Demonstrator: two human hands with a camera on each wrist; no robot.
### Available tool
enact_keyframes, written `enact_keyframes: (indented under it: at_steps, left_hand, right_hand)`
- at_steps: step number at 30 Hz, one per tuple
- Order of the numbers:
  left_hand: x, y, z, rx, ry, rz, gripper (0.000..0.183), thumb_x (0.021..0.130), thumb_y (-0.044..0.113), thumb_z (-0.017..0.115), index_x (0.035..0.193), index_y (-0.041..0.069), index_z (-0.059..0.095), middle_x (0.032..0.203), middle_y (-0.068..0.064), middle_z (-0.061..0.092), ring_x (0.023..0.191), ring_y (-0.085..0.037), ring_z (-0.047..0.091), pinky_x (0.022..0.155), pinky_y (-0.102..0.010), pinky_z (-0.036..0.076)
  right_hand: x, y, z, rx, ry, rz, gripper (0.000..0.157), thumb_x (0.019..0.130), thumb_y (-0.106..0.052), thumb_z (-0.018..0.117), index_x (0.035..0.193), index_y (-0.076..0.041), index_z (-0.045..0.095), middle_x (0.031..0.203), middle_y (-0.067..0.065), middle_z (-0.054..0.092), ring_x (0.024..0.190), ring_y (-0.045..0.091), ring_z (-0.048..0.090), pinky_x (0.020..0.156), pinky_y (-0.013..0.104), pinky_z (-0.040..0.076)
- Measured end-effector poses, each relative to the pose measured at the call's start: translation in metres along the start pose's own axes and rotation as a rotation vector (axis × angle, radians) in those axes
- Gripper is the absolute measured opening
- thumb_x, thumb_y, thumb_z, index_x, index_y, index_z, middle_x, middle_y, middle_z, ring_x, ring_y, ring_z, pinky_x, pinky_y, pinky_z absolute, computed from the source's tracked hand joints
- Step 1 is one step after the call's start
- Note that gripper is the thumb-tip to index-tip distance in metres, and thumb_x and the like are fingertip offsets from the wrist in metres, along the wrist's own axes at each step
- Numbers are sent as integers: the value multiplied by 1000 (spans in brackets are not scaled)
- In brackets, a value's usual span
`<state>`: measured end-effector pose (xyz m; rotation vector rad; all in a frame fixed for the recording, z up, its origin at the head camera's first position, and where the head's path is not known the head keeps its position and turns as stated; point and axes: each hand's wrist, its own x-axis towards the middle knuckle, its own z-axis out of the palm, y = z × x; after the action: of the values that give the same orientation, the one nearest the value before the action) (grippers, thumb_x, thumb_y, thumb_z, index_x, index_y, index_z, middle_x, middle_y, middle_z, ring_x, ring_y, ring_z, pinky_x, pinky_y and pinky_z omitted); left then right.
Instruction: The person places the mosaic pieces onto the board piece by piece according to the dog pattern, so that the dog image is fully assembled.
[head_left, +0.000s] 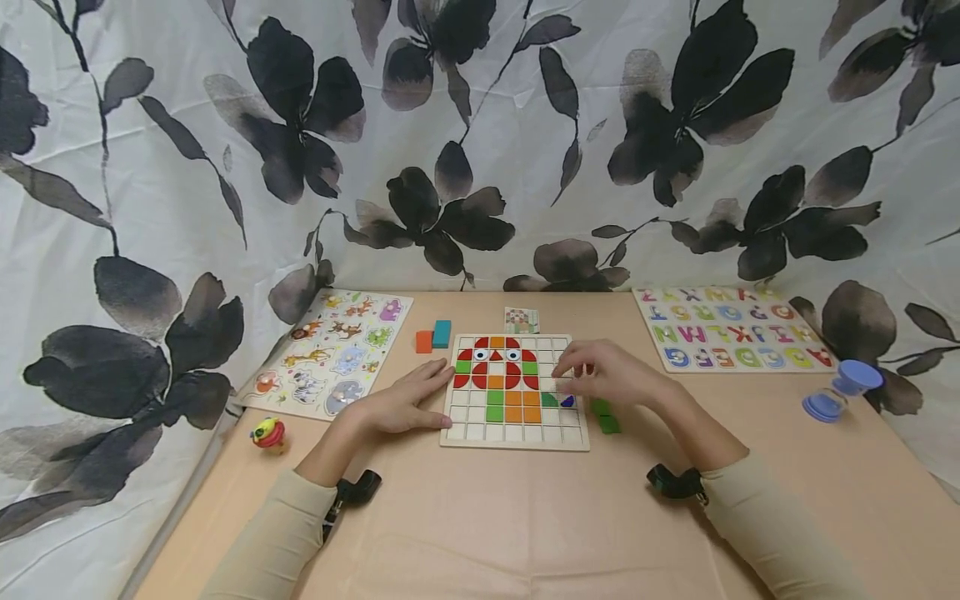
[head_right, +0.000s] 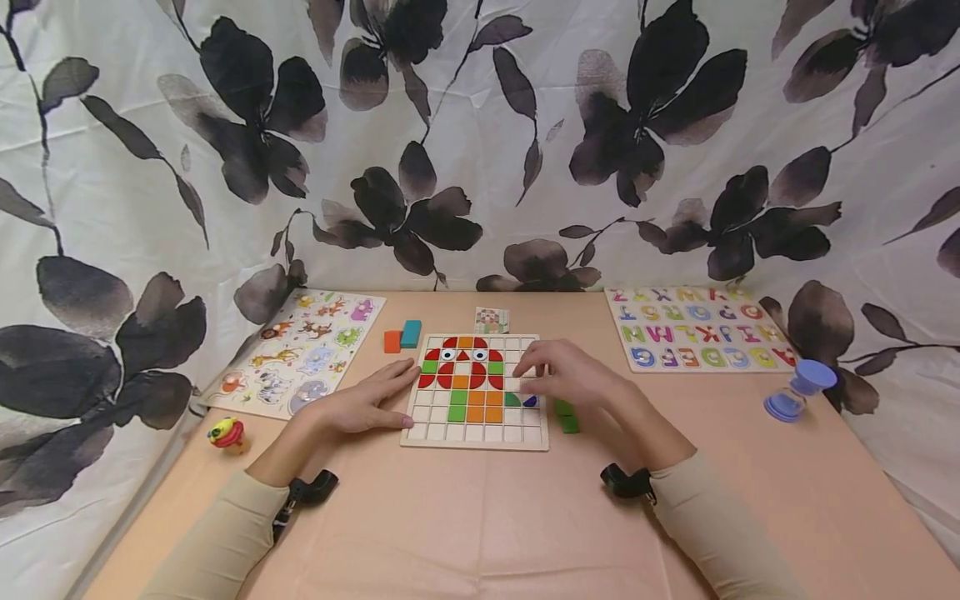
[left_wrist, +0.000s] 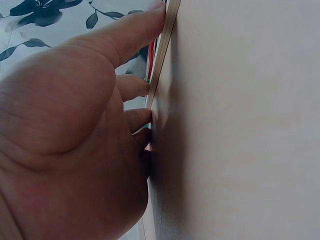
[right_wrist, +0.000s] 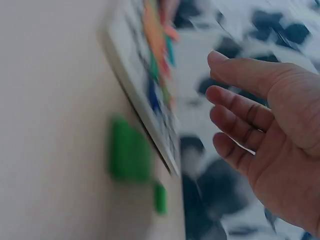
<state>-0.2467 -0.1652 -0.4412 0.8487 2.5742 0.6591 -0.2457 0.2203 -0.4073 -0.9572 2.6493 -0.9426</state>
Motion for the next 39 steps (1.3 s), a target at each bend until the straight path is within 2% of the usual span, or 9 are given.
enact_keyframes:
  at_steps: [5,10,16,22,26,30,35,39]
  left_hand:
    - [-1,1,-1,-2,1,-3,90,85,54,65,155,20,19,162,-5,3,148,-25,-1,116,-51,9]
    - [-1,0,0,-7,-2,-4,90,85,55,64,155,21,19,162,-4,1,148,-25,-2,116,-50,8]
    - [1,-1,2,-6,0,4,91,85,55,64,155,21,18,162,-4,2,148,-24,-2,116,-51,9]
    - [1,-2,1,-4,-3,-2,91,85,56,64,155,21,18,162,-4,2,148,-24,-2,116,-50,9]
    - [-1,-1,1,-1,-2,-2,90,85,55,64,155,20,18,162,-4,2,148,-24,-1,116,-51,9]
    - [-1,-2,2,13,8,19,90,86,54,64,155,18,19,162,-6,3,148,-27,0,115,-53,10]
    - [-1,-3,2,23,6,18,91,86,55,64,155,18,19,162,-6,3,148,-26,-1,116,-52,10]
    - [1,-4,4,28,1,12,90,86,56,63,155,19,17,162,-4,2,148,-25,-1,116,-51,10]
  right_hand:
    - [-14,32,-24,4,94,86,26,83,-16,76,109,-16,73,104,-2,66,84,18,56,72,32,49]
    - [-20,61,-25,10,49,172,23,81,-13,77,104,-12,74,95,1,67,83,19,55,72,32,47]
    - [-18,74,-19,64,2,150,18,80,-4,75,95,-12,69,90,4,64,83,21,54,73,31,47]
    - [-16,69,-19,171,33,140,11,82,-4,73,90,-9,67,82,5,64,75,22,56,66,28,48]
    - [-12,52,-17,283,67,95,8,85,-8,72,91,-9,69,85,7,67,76,24,57,67,27,49]
    - [-3,27,-6,342,11,59,9,84,-14,75,92,-12,71,86,7,69,76,25,58,68,27,50]
    - [5,5,15,301,-100,14,10,83,-13,76,92,-13,73,87,2,69,75,21,60,68,27,53]
    - [8,0,27,208,-105,13,10,81,-11,77,90,-13,73,84,-2,68,74,16,59,69,25,53]
